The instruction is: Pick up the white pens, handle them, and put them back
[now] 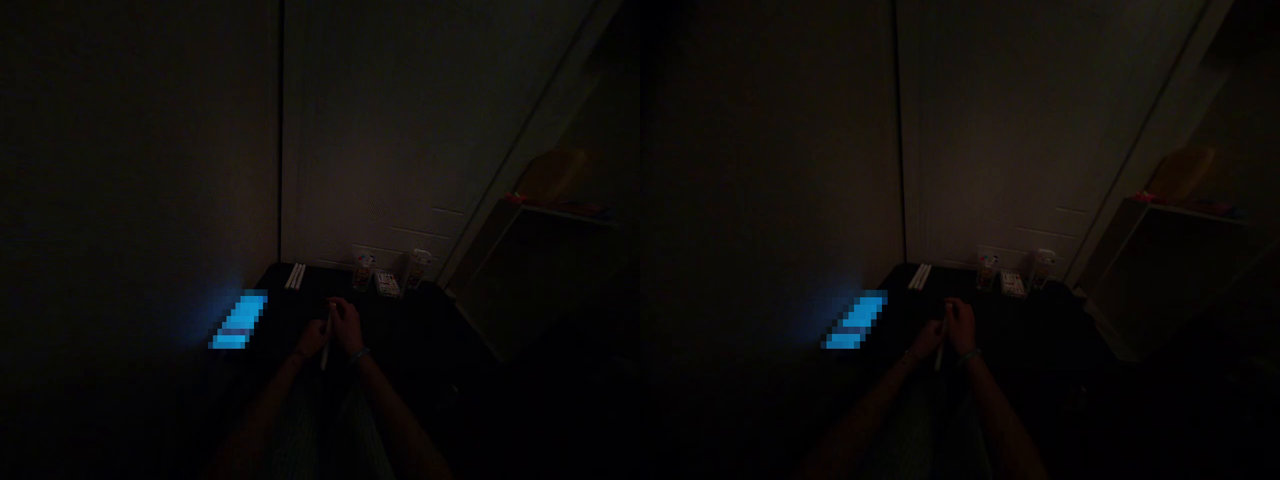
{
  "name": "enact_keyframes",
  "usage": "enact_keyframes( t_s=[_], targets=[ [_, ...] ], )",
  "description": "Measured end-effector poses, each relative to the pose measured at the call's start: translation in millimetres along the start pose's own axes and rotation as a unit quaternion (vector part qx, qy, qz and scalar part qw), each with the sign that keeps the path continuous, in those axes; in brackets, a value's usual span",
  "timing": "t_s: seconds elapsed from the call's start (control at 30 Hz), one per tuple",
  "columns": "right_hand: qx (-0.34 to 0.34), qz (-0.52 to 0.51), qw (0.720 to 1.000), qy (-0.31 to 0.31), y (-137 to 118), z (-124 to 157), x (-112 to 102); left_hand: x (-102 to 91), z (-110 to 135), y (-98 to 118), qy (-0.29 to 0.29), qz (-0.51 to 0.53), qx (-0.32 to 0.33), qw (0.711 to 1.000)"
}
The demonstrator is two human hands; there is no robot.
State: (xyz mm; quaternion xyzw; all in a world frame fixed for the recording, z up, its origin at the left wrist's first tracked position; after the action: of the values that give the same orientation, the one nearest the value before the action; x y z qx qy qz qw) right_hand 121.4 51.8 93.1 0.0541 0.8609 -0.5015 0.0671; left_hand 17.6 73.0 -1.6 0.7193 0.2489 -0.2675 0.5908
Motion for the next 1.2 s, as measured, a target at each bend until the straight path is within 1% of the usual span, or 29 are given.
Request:
enact_keyframes(
  t_s=[0.1, 0.17, 0.23, 0.3, 0.33, 0.4, 0.47, 0.57, 0.63, 0.73, 0.83, 0.93, 1.03, 1.1, 1.2],
  targets=[
    [0.029, -0.059, 0.996, 0.059, 7, 2, -36, -1.7, 2, 12, -0.010, 0.003, 0.035, 0.999],
    [0.017, -0.092, 0.989, 0.113, 1, -2, -68, -6.0, 3, 18, -0.002, 0.019, 0.050, 0.999],
    [-0.021, -0.106, 0.978, 0.176, -13, -11, -104, -9.6, 3, 22, 0.006, 0.028, 0.062, 0.998],
    [-0.065, -0.104, 0.966, 0.227, -34, -25, -134, -12.1, 3, 24, 0.012, 0.029, 0.063, 0.998],
    [-0.084, -0.098, 0.962, 0.241, -44, -36, -146, -13.5, 3, 25, 0.018, 0.028, 0.060, 0.998],
    [-0.119, -0.072, 0.961, 0.240, -65, -61, -159, -15.4, 4, 26, 0.024, 0.027, 0.058, 0.998],
    [-0.149, -0.039, 0.964, 0.215, -81, -91, -160, -16.3, 5, 28, 0.024, 0.027, 0.061, 0.997],
    [-0.176, 0.008, 0.970, 0.170, -91, -131, -149, -17.8, 6, 28, 0.028, 0.015, 0.056, 0.998],
    [-0.175, 0.044, 0.974, 0.139, -89, -150, -137, -19.1, 7, 26, 0.035, 0.003, 0.048, 0.998],
    [-0.154, 0.113, 0.977, 0.096, -76, -170, -121, -18.8, 6, 26, 0.038, -0.005, 0.051, 0.998],
    [-0.119, 0.206, 0.969, 0.065, -61, -181, -111, -16.8, 6, 23, 0.038, -0.007, 0.042, 0.998],
    [-0.064, 0.300, 0.950, 0.061, -42, -185, -109, -15.0, 6, 20, 0.037, -0.008, 0.030, 0.999],
    [-0.021, 0.348, 0.936, 0.042, -20, -182, -103, -14.9, 7, 20, 0.038, -0.004, 0.028, 0.999],
    [-0.018, 0.361, 0.932, 0.025, -9, -177, -94, -14.8, 8, 20, 0.037, -0.007, 0.030, 0.999],
    [-0.057, 0.371, 0.927, -0.018, -1, -169, -75, -13.7, 8, 22, 0.034, -0.012, 0.037, 0.999]
  ],
)
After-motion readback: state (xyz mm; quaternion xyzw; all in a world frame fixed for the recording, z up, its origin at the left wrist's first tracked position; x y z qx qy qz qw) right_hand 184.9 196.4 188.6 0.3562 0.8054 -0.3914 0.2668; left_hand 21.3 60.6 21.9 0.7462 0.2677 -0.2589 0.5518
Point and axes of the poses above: each hand's wrist, its own z-axis away from the middle knuckle, its own x-axis out of the palm, y = z × x, the point moved 8 cm from there along -z, towards the middle knuckle, and after that the axes turned 15 degrees about -z, right-handed, at the moved point
